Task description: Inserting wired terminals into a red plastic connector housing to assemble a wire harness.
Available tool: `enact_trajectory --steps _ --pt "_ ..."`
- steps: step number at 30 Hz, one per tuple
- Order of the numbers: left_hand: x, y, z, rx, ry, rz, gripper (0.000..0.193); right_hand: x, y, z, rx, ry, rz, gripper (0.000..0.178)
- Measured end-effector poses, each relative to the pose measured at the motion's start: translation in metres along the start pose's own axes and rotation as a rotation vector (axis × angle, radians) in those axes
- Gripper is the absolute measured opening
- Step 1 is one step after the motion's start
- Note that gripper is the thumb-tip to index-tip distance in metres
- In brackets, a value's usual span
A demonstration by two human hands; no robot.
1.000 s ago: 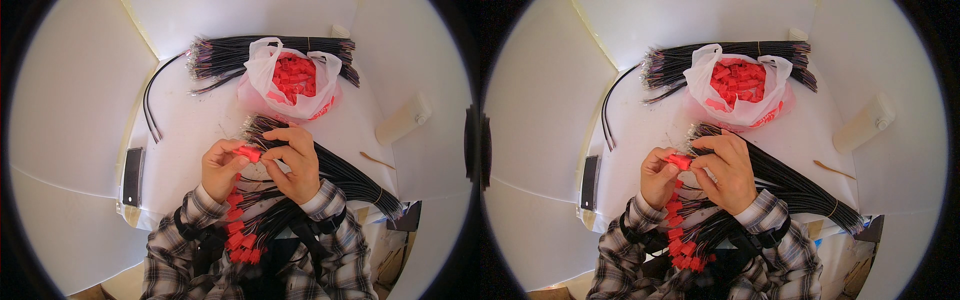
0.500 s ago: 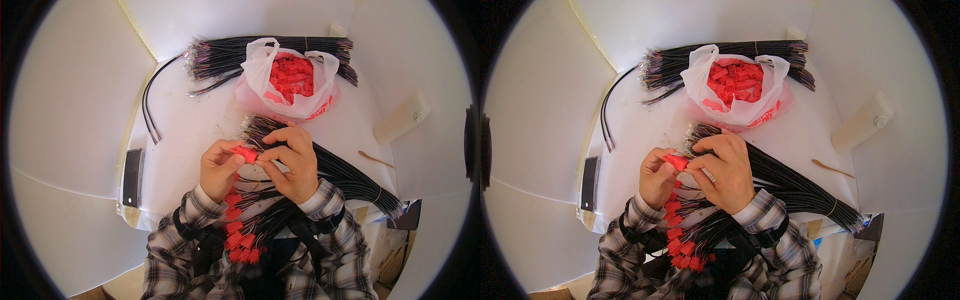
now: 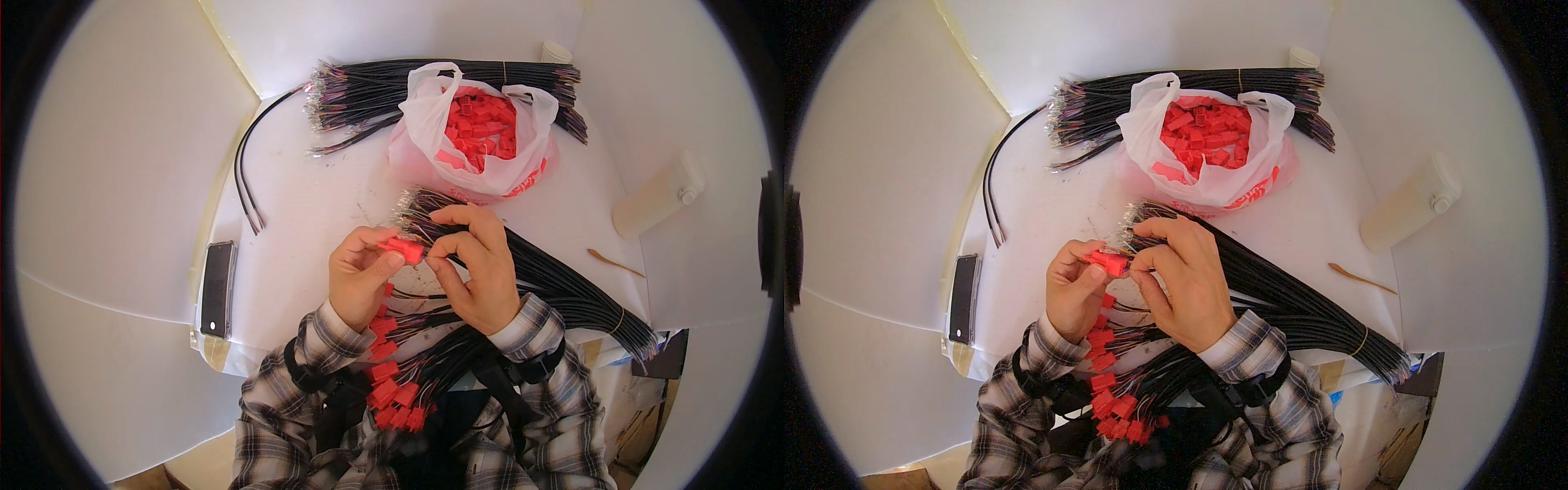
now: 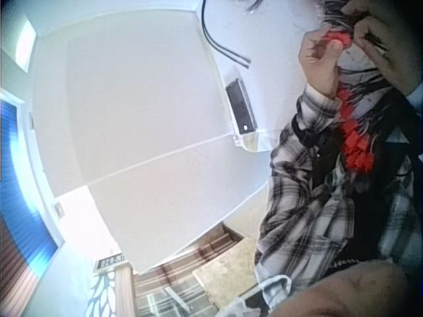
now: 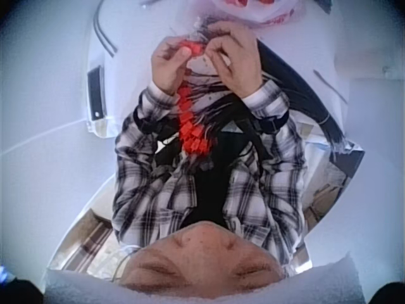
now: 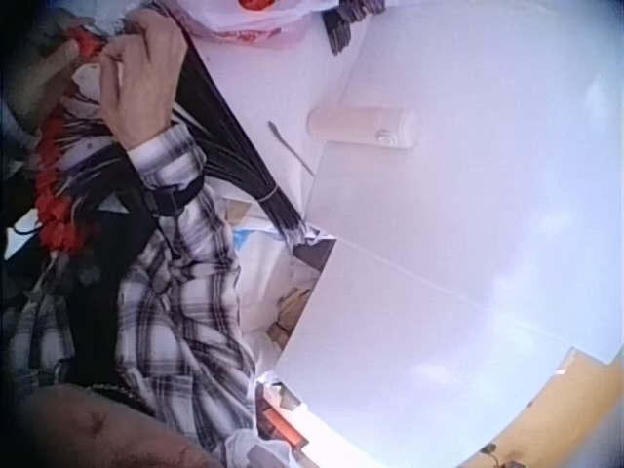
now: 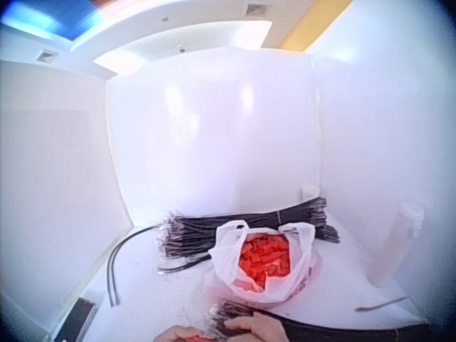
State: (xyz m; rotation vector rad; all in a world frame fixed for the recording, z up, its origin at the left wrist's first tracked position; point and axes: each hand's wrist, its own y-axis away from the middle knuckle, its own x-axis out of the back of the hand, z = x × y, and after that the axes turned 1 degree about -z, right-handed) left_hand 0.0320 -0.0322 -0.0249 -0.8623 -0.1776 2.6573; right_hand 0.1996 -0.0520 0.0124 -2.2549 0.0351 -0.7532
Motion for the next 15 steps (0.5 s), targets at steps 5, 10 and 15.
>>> enact_trajectory --steps 5,10,15 --pt "0.0004 -0.0002 -0.0007 -0.028 -0.059 -0.003 0.024 0.0005 0.0007 0.0002 0.000 -0.007 -0.005 0.017" --pt "-0.0005 0.0010 0.0010 -0.060 -0.112 0.007 0.023 -0.0006 -0.0001 0.0001 0.013 -0.018 0.002 0.017" --pt "-0.0012 0.0009 0.0014 -0.078 -0.142 -0.013 0.023 -0.0010 0.0006 -0.0007 -0.113 -0.130 0.070 0.011"
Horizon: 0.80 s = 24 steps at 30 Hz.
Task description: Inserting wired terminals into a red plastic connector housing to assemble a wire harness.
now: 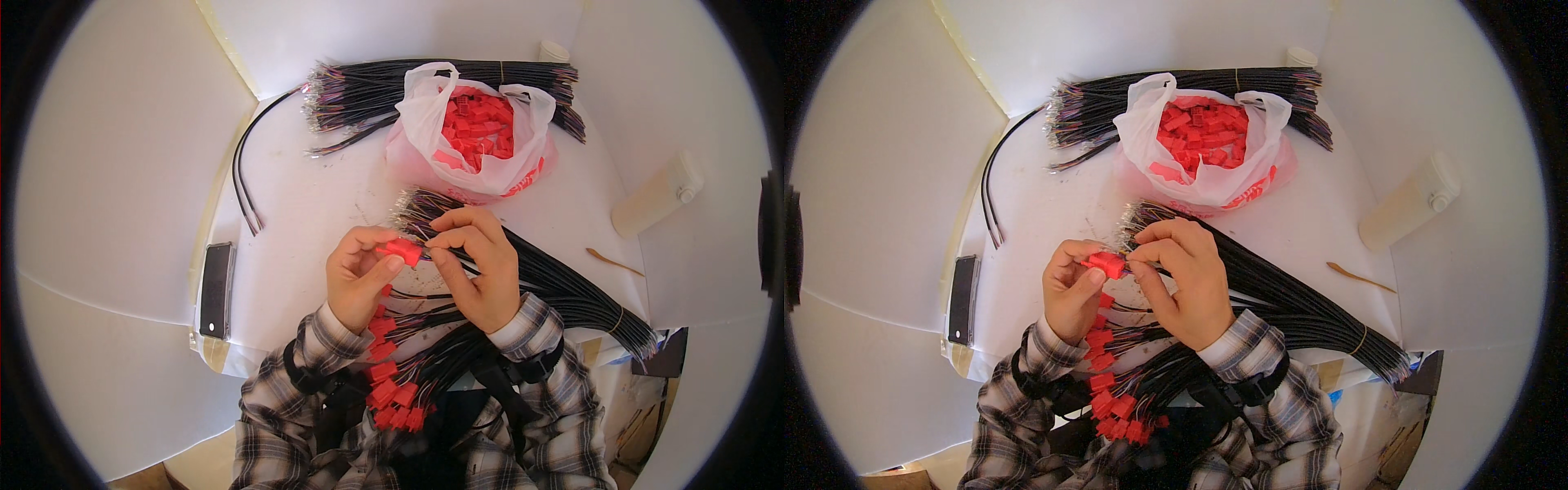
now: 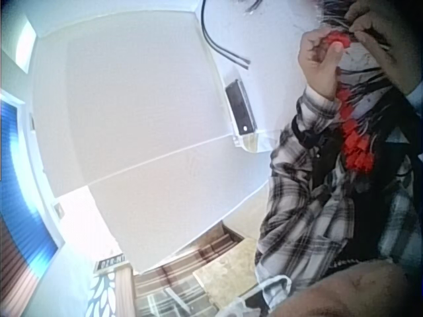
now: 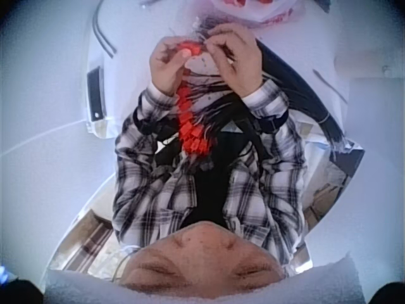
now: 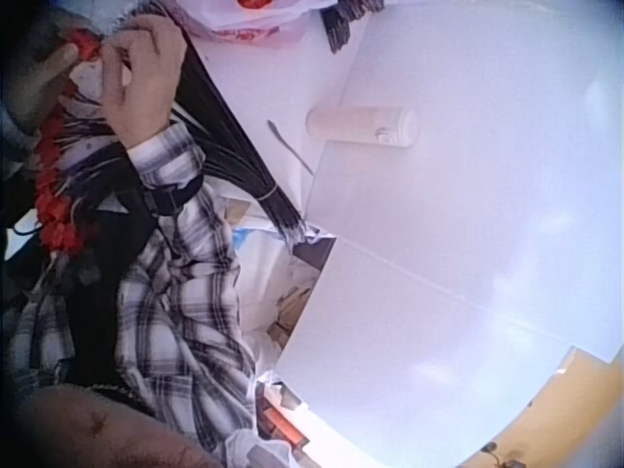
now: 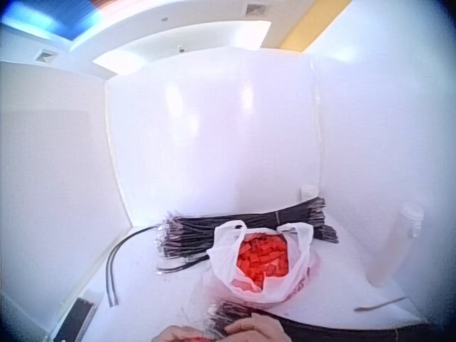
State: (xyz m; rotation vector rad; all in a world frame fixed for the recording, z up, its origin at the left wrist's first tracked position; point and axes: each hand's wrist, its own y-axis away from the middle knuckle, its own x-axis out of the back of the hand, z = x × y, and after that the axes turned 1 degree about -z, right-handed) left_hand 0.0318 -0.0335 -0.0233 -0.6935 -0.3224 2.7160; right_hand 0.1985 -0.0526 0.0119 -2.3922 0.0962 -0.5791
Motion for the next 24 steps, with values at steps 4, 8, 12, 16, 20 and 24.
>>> enact_trajectory --steps 4,8,12,16,20,24 --pt "-0.0024 -0.0003 0.0020 0.006 0.028 -0.026 0.024 -0.0017 -0.0008 0.0023 -0.004 -0.013 -0.004 0.012" --pt "-0.0028 -0.0003 0.0040 -0.015 0.005 -0.050 0.024 -0.0034 -0.0019 0.0009 -0.100 -0.164 -0.011 0.012" --pt "-0.0038 -0.0007 0.0050 -0.047 -0.011 -0.110 0.024 -0.0040 -0.0002 0.0044 -0.240 -0.343 -0.014 0.009" --pt "-0.0008 0.0009 0.0035 -0.068 -0.042 -0.129 0.024 -0.0048 0.0005 0.0080 -0.285 -0.378 -0.082 0.008" --pt "-0.0040 -0.0021 0.0047 -0.090 -0.091 -0.089 0.023 -0.0068 0.0020 0.0097 -0.304 -0.380 -0.004 0.009" --pt "0.0008 -0.0009 0.0050 -0.145 -0.172 -0.034 0.024 -0.0055 -0.0012 0.0085 -0.174 -0.239 0.068 0.009"
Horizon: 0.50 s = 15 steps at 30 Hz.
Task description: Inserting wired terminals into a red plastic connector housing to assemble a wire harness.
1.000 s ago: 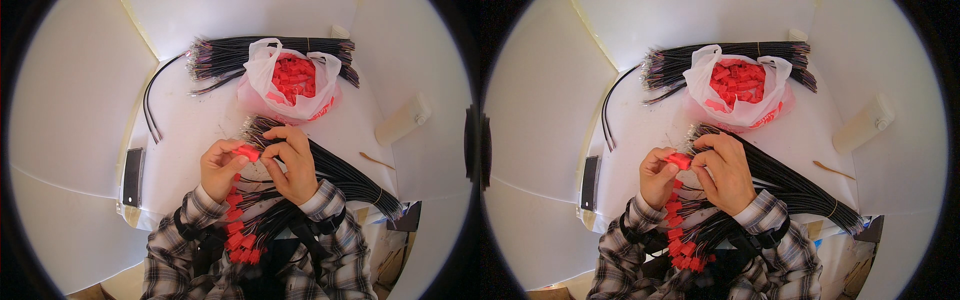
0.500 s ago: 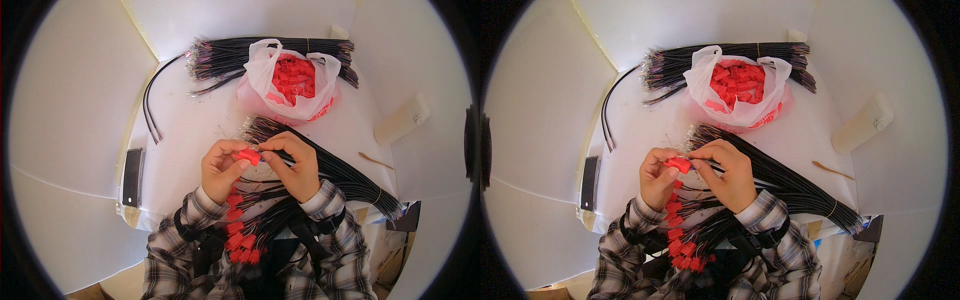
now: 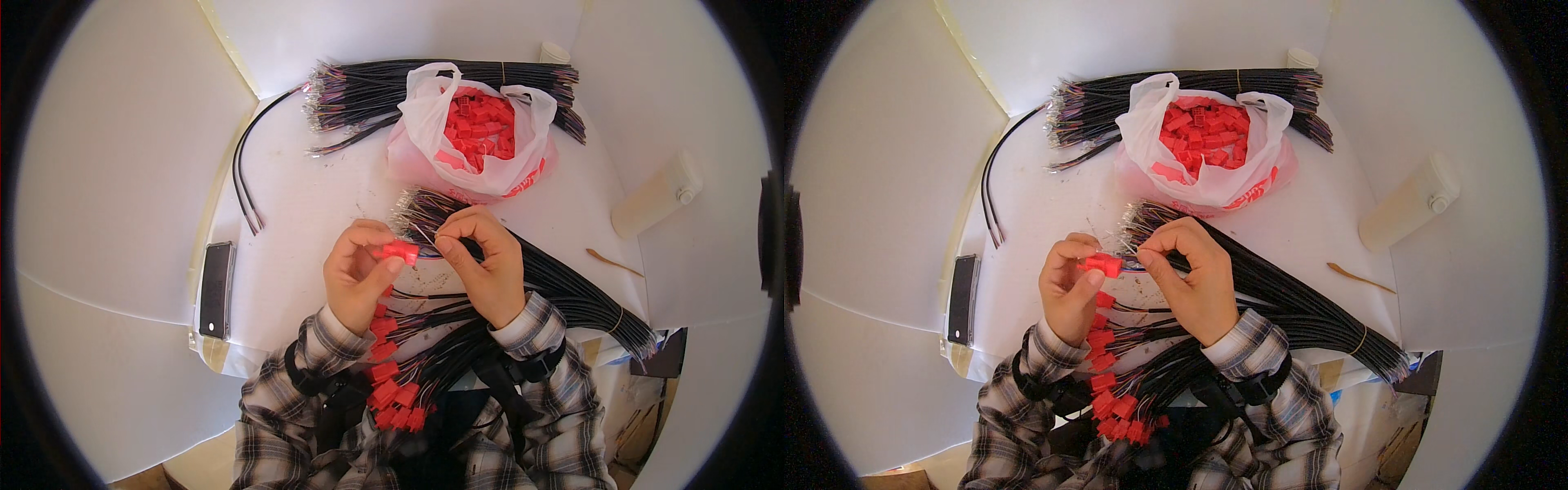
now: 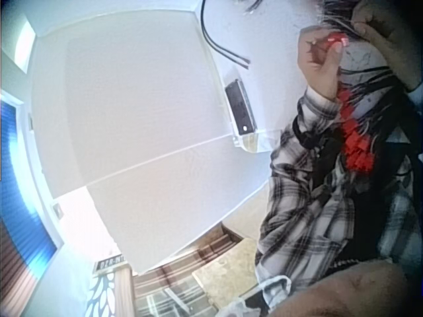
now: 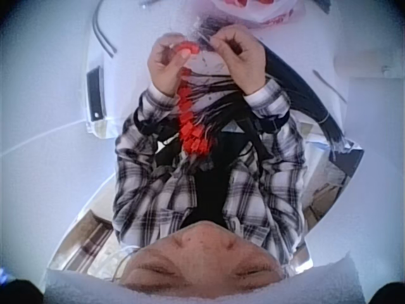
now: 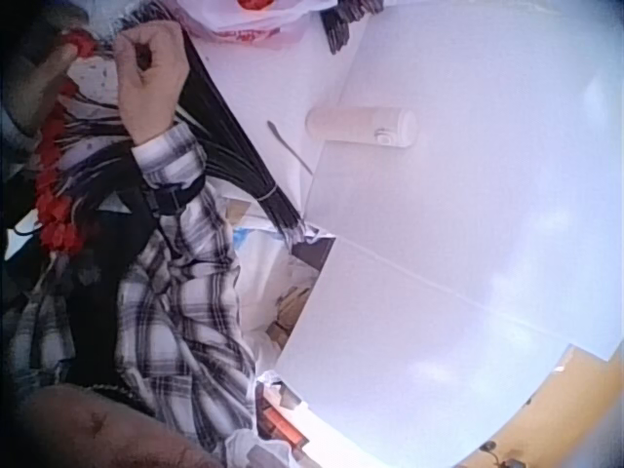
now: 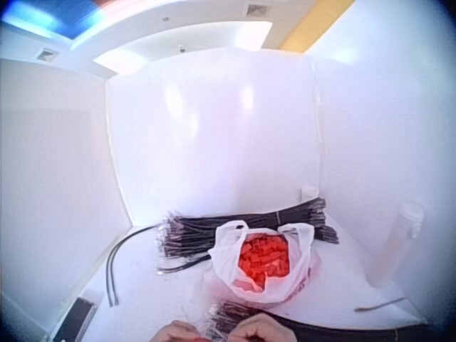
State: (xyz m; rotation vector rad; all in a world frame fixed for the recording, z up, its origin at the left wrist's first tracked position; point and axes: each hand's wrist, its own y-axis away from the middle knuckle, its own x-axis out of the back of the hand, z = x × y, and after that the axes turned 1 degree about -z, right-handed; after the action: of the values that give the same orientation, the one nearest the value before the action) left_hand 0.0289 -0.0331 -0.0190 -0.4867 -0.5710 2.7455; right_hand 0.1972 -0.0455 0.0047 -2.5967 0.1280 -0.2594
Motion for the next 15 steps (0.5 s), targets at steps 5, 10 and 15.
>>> enact_trajectory --steps 5,10,15 --pt "-0.0040 0.0023 0.0029 -0.057 -0.026 -0.067 0.025 0.0002 0.0016 0.0023 -0.037 -0.019 0.017 0.009" --pt "-0.0058 0.0023 0.0052 -0.039 0.022 -0.127 0.024 -0.0007 0.0029 -0.0026 -0.139 -0.077 0.029 0.010" --pt "-0.0075 0.0019 0.0062 0.050 0.054 -0.112 0.024 0.0001 0.0011 -0.0057 0.004 0.011 0.086 0.013"
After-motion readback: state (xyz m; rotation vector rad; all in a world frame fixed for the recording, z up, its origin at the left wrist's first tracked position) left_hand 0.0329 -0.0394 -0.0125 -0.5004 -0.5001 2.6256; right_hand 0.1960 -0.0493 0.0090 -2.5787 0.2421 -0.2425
